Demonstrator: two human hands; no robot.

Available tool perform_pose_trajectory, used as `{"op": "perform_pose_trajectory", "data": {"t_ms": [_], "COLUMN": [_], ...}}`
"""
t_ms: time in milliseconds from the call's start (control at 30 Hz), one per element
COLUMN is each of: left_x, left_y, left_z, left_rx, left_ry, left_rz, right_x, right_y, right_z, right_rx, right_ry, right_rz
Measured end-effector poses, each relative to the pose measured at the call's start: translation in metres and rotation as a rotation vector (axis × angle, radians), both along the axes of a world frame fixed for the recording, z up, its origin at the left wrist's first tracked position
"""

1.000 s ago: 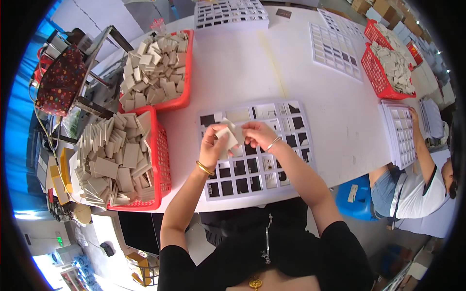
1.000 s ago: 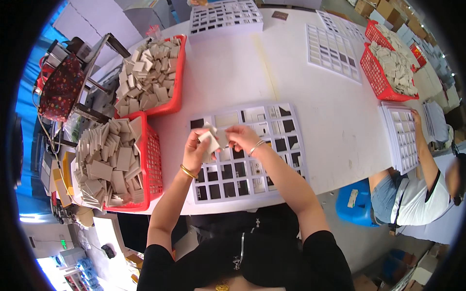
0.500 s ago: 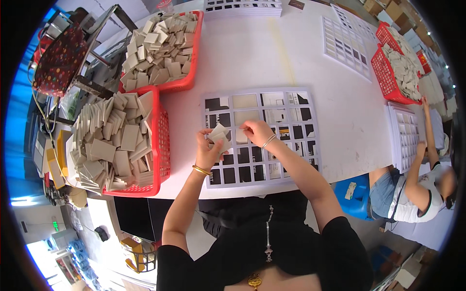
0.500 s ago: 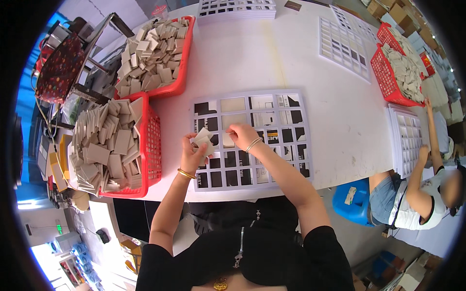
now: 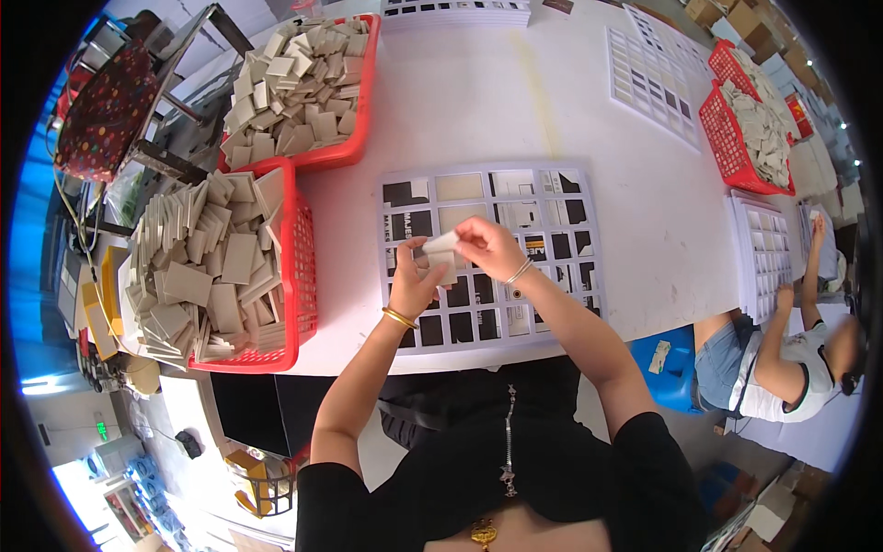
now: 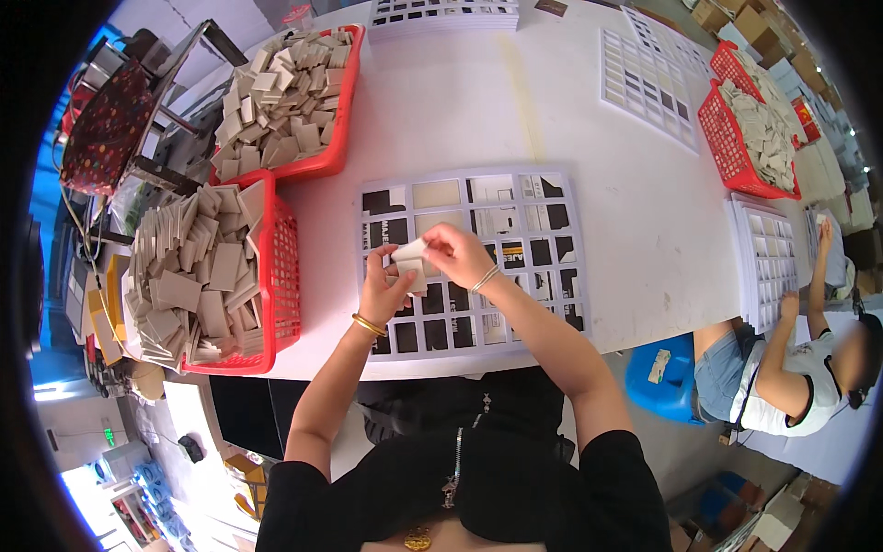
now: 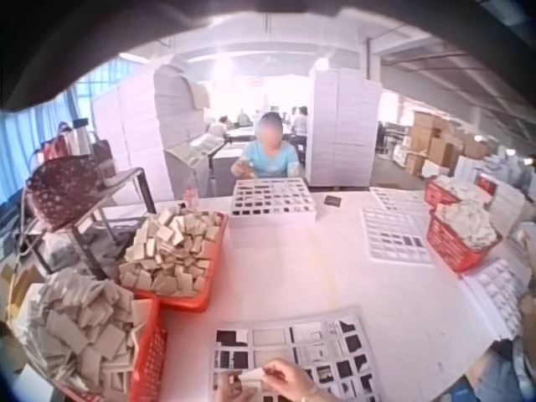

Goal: The person picks small rectangular tiles from red baskets and places them into a white grid tray. They handle the tiles one by one, occasionally flipping them over to check the back before inserting them into the compartments. The process is repetitive, focusing on filling the grid slots with the tiles.

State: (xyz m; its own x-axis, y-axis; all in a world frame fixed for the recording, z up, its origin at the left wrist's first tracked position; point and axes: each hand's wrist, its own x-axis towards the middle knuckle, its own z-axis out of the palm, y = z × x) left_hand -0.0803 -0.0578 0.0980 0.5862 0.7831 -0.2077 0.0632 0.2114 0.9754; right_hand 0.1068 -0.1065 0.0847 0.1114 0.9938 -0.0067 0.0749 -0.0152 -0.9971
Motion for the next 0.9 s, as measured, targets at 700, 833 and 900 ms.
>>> {"op": "perform_pose_trajectory", "data": {"t_ms": [700, 833, 900], "left_x": [0.001, -0.003, -0.003], "left_y": [-0.002, -0.005, -0.008], "left_z": [-0.019, -0.02, -0.019], "left_rx": [0.699, 0.691, 0.826], "left_ry": [0.681, 0.641, 0.637], "left_rz": [-0.197, -0.328, -0.336], "right_x": [0.041, 0.029, 0.027], "right_y": [-0.004, -0.01, -0.012], "right_z": [-0.023, -0.02, -0.021], "right_rx": [0.057, 0.034, 0.092], "right_ry": [-0.735, -0.93, -1.027], "right_rz": [-0.013, -0.078, -0.088]}}
